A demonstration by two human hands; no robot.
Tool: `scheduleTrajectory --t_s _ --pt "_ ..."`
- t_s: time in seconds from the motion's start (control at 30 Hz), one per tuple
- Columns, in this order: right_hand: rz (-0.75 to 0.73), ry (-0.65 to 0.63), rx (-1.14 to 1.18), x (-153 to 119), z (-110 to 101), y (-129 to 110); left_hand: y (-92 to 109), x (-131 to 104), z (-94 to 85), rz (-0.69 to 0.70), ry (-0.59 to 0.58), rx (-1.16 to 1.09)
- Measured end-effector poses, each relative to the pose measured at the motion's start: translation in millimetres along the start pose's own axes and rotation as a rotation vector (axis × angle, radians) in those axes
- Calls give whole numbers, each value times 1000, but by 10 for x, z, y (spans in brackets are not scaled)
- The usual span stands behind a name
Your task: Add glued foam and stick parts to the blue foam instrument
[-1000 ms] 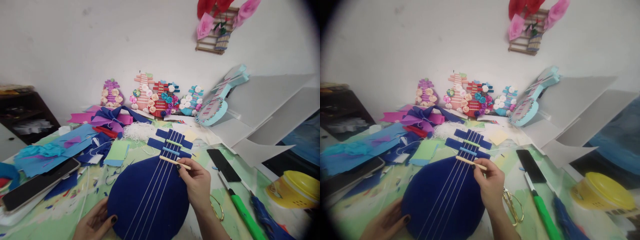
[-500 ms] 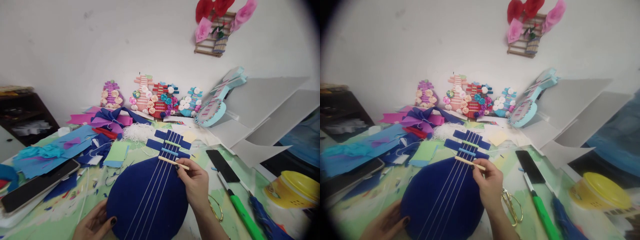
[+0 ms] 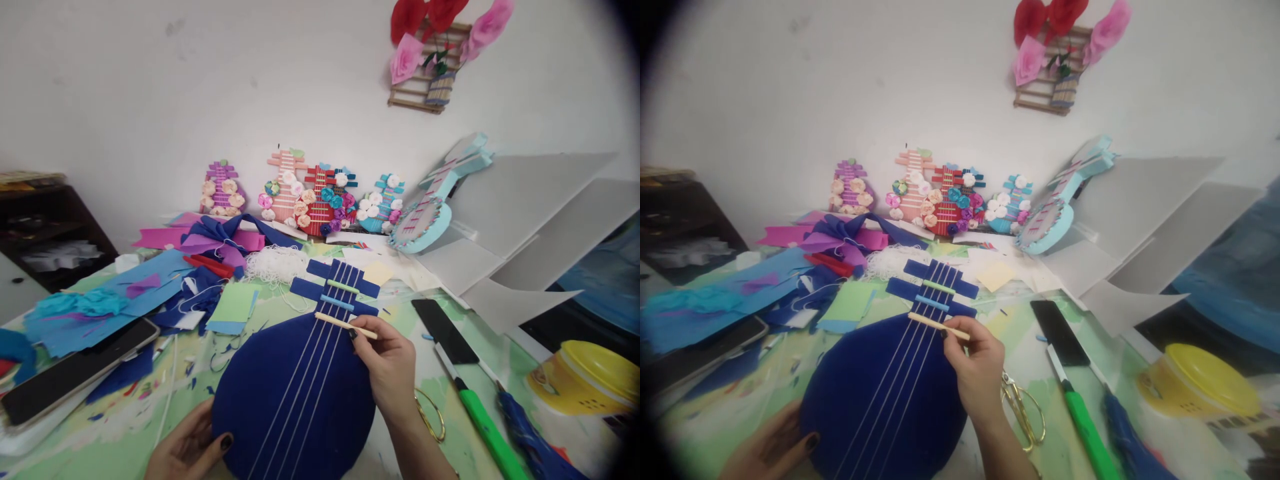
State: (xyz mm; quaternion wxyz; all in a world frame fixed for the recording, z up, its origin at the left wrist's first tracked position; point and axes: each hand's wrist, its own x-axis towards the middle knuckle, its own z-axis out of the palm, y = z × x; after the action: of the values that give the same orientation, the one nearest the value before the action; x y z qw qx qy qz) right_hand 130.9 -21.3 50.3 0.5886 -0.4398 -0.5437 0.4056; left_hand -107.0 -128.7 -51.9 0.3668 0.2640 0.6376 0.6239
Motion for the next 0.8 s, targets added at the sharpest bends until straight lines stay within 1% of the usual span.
scheduleTrajectory --t_s 0.1,0.17,0.2,0.33,0.4,0.47,0.5,0.53,0.57,0.6,0.63,0.7,0.73,0.77,0.8 --pt "9 22 3 7 -5 15 24 77 -21 -115 -42 -32" --pt "23 49 27 18 -19 39 69 120 2 -216 -74 -54" --pt "31 63 43 23 -29 53 103 132 31 -235 -75 -63" --pt "58 87 94 26 -76 101 280 172 247 -185 -22 -86" --pt "72 91 103 14 -94 114 355 239 369 -160 19 -68" --pt "80 94 105 -3 -108 120 393 350 463 -105 -16 4" --pt "82 89 106 -13 -116 121 398 411 495 -70 -51 73" --pt "84 81 106 -24 -124 120 396 468 518 -39 -58 169" --pt "88 73 106 -33 -135 119 393 513 533 26 -50 289" --pt "94 63 105 -43 -147 117 394 540 545 115 -5 419" --pt "102 49 103 -51 -161 115 405 544 557 232 63 548" --pt "122 19 93 -67 -188 113 473 479 604 536 206 741" --pt "130 0 84 -74 -199 114 535 414 646 704 246 781" --pt "136 -20 73 -83 -208 118 611 334 704 865 214 773" --pt "140 -42 60 -92 -215 124 696 247 776 998 114 746"
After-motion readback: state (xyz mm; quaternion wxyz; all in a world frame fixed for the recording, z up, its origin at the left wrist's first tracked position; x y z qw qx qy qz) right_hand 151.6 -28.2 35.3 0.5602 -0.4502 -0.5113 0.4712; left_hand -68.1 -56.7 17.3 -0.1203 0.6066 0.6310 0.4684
